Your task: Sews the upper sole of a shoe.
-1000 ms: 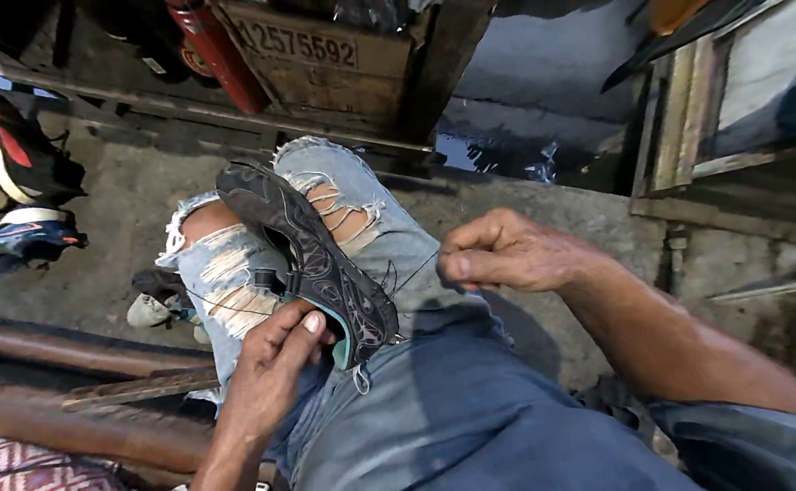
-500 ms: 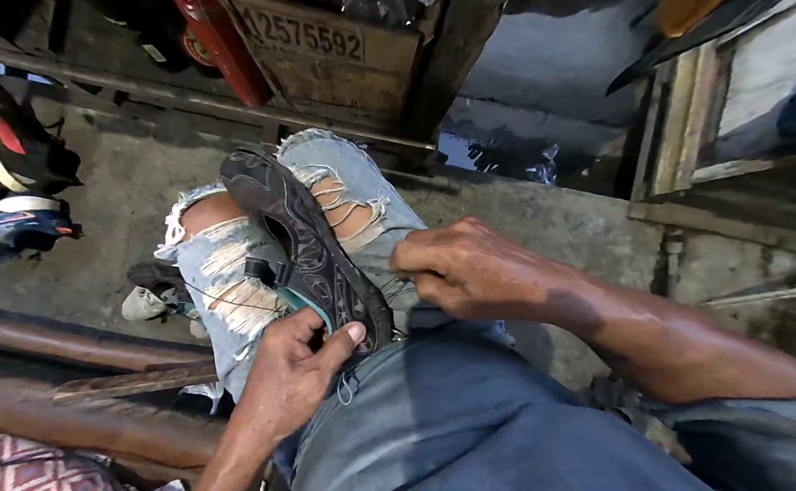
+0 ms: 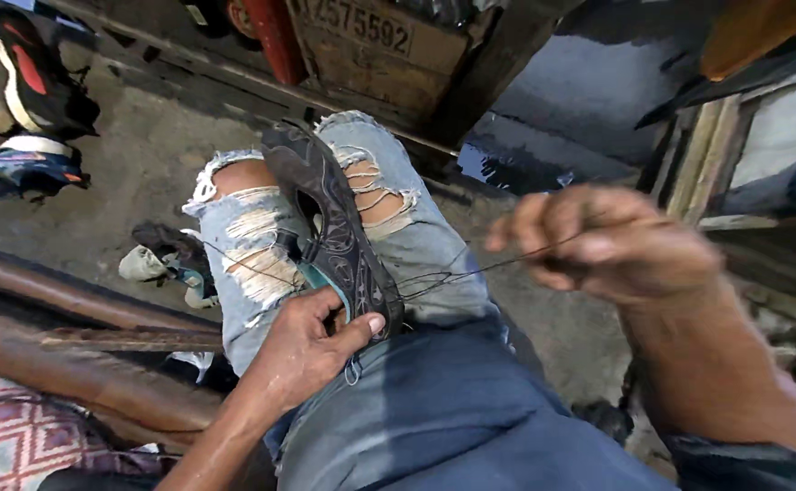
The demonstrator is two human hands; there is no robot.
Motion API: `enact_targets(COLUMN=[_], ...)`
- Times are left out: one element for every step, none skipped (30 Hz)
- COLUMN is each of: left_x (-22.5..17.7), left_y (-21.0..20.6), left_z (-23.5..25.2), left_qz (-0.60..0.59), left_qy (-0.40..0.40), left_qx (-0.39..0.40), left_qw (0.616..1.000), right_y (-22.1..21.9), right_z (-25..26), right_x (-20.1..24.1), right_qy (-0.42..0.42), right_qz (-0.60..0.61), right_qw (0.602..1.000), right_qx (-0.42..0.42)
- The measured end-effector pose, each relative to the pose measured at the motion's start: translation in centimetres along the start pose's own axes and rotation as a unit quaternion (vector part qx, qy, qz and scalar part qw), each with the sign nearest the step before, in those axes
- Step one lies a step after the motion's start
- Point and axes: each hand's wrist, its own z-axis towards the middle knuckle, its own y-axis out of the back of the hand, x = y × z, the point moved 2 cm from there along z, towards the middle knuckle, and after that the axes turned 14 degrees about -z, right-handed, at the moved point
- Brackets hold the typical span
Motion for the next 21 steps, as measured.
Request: enact_targets(left_x=[0.0, -0.1, -0.1, -0.2, -0.2, -0.2, -0.1, -0.1, -0.1, -0.1, -0.2, -0.1, 0.1, 0.3, 0.5, 0.7, 0.7, 0.6, 0.4, 0.2, 0.0], left_y=[0.1, 0.1, 0.2, 0.4, 0.5, 0.6, 0.8, 1.0, 1.2, 1.6, 2.0, 2.4, 2.9, 3.4, 3.8, 3.9, 3.9, 3.6, 3.2, 2.8, 2.7], left_z=[0.0, 0.0, -0.1, -0.1, -0.1, -0.1, -0.1, -0.2, -0.3, -0.3, -0.4, -0.5, -0.5, -0.6, -0.5, -0.5, -0.5, -0.5, -0.5, -0.6, -0.8], left_qz=[0.004, 0.004, 0.005, 0.003, 0.0, -0.002, -0.004, -0.011, -0.017, -0.021, -0.023, -0.025, -0.031, -0.05, -0.078, -0.091, -0.087, -0.063, -0.018, 0.024, 0.064], left_qy=[0.005, 0.009, 0.012, 0.014, 0.013, 0.01, 0.009, 0.006, 0.001, -0.009, -0.02, -0.028, -0.03, -0.033, -0.04, -0.042, -0.042, -0.043, -0.049, -0.057, -0.061], left_qx=[0.0, 0.002, 0.004, 0.007, 0.01, 0.013, 0.018, 0.026, 0.035, 0.048, 0.06, 0.071, 0.082, 0.1, 0.122, 0.14, 0.144, 0.134, 0.108, 0.075, 0.036], left_qw=[1.0, 1.0, 1.0, 1.0, 1.0, 1.0, 1.0, 1.0, 0.999, 0.999, 0.998, 0.997, 0.996, 0.993, 0.989, 0.985, 0.985, 0.988, 0.993, 0.995, 0.995], right_y=[1.7, 3.5, 5.4, 7.5, 9.6, 11.5, 13.3, 14.9, 16.2, 17.0, 17.3, 16.8, 15.2, 13.2, 10.6, 7.2, 3.2, -0.8, -4.3, -6.7, -8.1], right_z=[-0.6, -1.3, -2.1, -2.9, -3.9, -4.8, -5.5, -6.2, -6.6, -6.8, -6.8, -6.4, -5.3, -4.1, -2.7, -1.2, 0.3, 1.6, 2.8, 3.7, 4.4], right_x=[0.9, 1.7, 2.3, 2.5, 2.5, 2.3, 2.0, 1.7, 1.4, 1.1, 0.8, 0.8, 0.8, 0.7, 0.2, -0.2, -0.6, -1.0, -1.5, -2.0, -2.5], right_qy=[0.003, 0.008, 0.008, 0.005, -0.001, -0.01, -0.025, -0.045, -0.071, -0.103, -0.138, -0.173, -0.197, -0.19, -0.162, -0.128, -0.1, -0.083, -0.068, -0.065, -0.072], right_qz=[0.031, 0.035, 0.025, 0.008, -0.009, -0.022, -0.035, -0.058, -0.099, -0.17, -0.275, -0.401, -0.494, -0.542, -0.554, -0.535, -0.494, -0.455, -0.435, -0.428, -0.433], right_qw=[0.999, 0.997, 0.993, 0.989, 0.982, 0.975, 0.966, 0.955, 0.941, 0.921, 0.886, 0.833, 0.789, 0.776, 0.787, 0.815, 0.851, 0.88, 0.896, 0.901, 0.897], right_qx=[-0.025, -0.067, -0.112, -0.15, -0.186, -0.22, -0.254, -0.287, -0.316, -0.336, -0.346, -0.34, -0.309, -0.26, -0.217, -0.183, -0.148, -0.108, -0.066, -0.014, 0.041])
